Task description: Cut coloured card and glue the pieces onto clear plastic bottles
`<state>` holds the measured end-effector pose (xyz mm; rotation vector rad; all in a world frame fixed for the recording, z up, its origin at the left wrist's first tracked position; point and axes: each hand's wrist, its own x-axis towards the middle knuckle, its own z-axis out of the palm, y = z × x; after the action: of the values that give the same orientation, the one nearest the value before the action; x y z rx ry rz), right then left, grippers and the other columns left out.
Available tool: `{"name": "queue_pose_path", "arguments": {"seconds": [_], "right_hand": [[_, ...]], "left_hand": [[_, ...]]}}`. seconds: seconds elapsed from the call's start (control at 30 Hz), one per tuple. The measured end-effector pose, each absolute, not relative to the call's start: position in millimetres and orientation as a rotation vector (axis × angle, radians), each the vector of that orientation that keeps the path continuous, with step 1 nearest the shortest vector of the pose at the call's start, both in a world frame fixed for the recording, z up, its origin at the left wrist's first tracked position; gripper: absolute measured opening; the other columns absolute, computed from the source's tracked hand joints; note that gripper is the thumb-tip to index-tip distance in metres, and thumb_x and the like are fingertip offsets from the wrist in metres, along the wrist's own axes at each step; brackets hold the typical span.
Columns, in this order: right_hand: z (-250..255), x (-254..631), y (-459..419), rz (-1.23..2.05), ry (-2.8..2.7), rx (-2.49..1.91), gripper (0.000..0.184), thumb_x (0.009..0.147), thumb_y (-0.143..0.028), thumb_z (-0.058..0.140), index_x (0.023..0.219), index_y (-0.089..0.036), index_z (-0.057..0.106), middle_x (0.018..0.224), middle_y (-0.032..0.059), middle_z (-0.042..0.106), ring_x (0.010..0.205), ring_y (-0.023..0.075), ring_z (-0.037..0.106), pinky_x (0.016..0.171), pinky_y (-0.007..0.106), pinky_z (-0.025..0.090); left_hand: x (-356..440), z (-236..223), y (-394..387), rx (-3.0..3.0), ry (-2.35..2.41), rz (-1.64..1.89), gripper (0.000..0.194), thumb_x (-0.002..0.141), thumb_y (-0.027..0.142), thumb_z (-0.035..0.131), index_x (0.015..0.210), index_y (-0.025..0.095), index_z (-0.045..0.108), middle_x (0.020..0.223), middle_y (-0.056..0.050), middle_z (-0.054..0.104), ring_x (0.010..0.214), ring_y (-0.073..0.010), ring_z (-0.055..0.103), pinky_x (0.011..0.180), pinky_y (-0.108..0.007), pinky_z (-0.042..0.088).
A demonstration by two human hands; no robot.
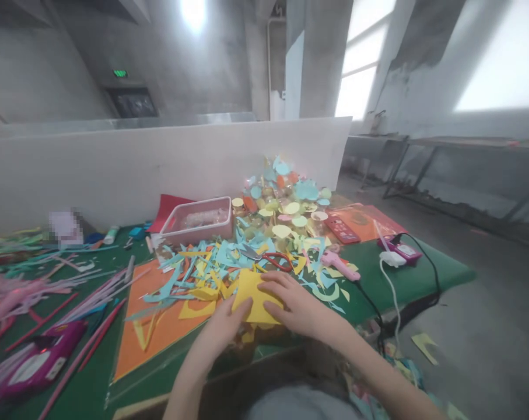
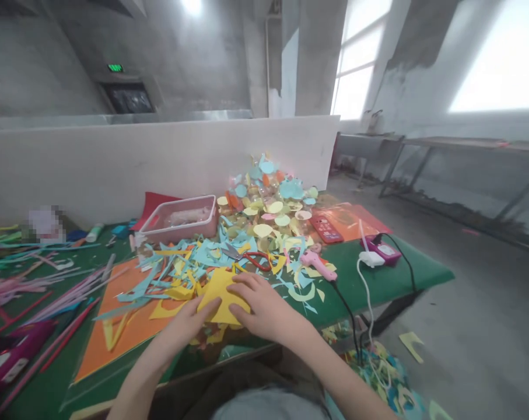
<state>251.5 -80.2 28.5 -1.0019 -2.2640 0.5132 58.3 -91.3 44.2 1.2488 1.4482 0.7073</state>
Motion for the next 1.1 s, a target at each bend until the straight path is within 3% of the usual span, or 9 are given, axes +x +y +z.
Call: {"name": "queue_pose_path", "arguments": {"seconds": [0.23, 0.47, 0.63, 0.73, 0.83, 1.0, 1.1], "right_hand": [[33.5, 266.7, -67.5, 0.365, -2.137, -1.209, 0.028, 0.099, -0.026, 0.044, 0.117, -0.016, 0.063, 0.129, 0.0123, 0.061, 0.124, 0.0234, 0.053, 0.107, 0.041, 0.041], [30.1, 257.7, -22.0, 0.369, -2.219, -1.653, 0.031, 0.103, -0.022, 0.036, 0.117, -0.012, 0.062, 0.114, 0.0136, 0.067, 0.106, 0.0205, 0.063, 0.088, 0.028, 0.045], [21.2, 225.9, 3.5, 0.306, -2.275, -1.824, 0.034, 0.097, -0.035, 0.054, 0.112, -0.006, 0.064, 0.117, 0.0222, 0.064, 0.114, 0.0296, 0.059, 0.092, 0.036, 0.046], [19.9, 218.0, 9.1, 0.275, -2.290, -1.922, 0.036, 0.095, -0.037, 0.059, 0.119, -0.010, 0.061, 0.122, 0.0159, 0.062, 0.113, 0.0273, 0.059, 0.095, 0.044, 0.048], [20.9, 216.6, 11.7, 0.279, -2.292, -1.981, 0.034, 0.095, -0.034, 0.061, 0.123, -0.016, 0.059, 0.125, 0.0099, 0.060, 0.108, 0.0236, 0.062, 0.091, 0.046, 0.053], [20.6, 212.8, 17.6, 0.360, -2.243, -2.006, 0.036, 0.094, -0.034, 0.062, 0.124, -0.014, 0.058, 0.125, 0.0115, 0.060, 0.107, 0.0240, 0.062, 0.090, 0.044, 0.054], [18.4, 212.3, 22.9, 0.471, -2.179, -1.986, 0.035, 0.094, -0.035, 0.061, 0.122, -0.014, 0.059, 0.122, 0.0105, 0.061, 0.104, 0.0227, 0.063, 0.088, 0.043, 0.054]], "left_hand": [[65.7, 25.3, -102.8, 1.244, 1.476, 0.889, 0.043, 0.081, 0.051, 0.059, 0.105, 0.016, 0.059, 0.074, -0.004, 0.063, 0.058, -0.0190, 0.063, 0.038, -0.023, 0.042], [53.8, 12.5, -110.2, 1.120, 1.471, 1.021, 0.043, 0.079, 0.047, 0.062, 0.108, 0.015, 0.061, 0.066, 0.001, 0.059, 0.047, -0.0137, 0.054, 0.040, -0.024, 0.044], [54.5, 19.5, -117.6, 1.092, 1.416, 1.105, 0.038, 0.081, 0.042, 0.063, 0.109, 0.016, 0.061, 0.087, -0.005, 0.067, 0.060, -0.0146, 0.059, 0.044, -0.023, 0.046], [59.9, 24.1, -120.8, 1.109, 1.427, 1.100, 0.039, 0.083, 0.041, 0.060, 0.113, 0.017, 0.058, 0.099, -0.008, 0.066, 0.066, -0.0158, 0.060, 0.044, -0.024, 0.048], [63.2, 20.0, -119.0, 1.140, 1.459, 1.071, 0.044, 0.083, 0.044, 0.059, 0.118, 0.018, 0.054, 0.107, -0.011, 0.064, 0.074, -0.0197, 0.064, 0.045, -0.025, 0.048], [61.3, 6.2, -111.8, 1.336, 1.610, 1.161, 0.052, 0.083, 0.050, 0.056, 0.123, 0.017, 0.046, 0.125, -0.015, 0.058, 0.095, -0.0240, 0.063, 0.077, -0.036, 0.054], [58.2, 5.4, -110.7, 1.518, 1.854, 1.214, 0.054, 0.081, 0.051, 0.057, 0.121, 0.015, 0.051, 0.125, -0.017, 0.059, 0.106, -0.0303, 0.056, 0.096, -0.049, 0.045]]}}
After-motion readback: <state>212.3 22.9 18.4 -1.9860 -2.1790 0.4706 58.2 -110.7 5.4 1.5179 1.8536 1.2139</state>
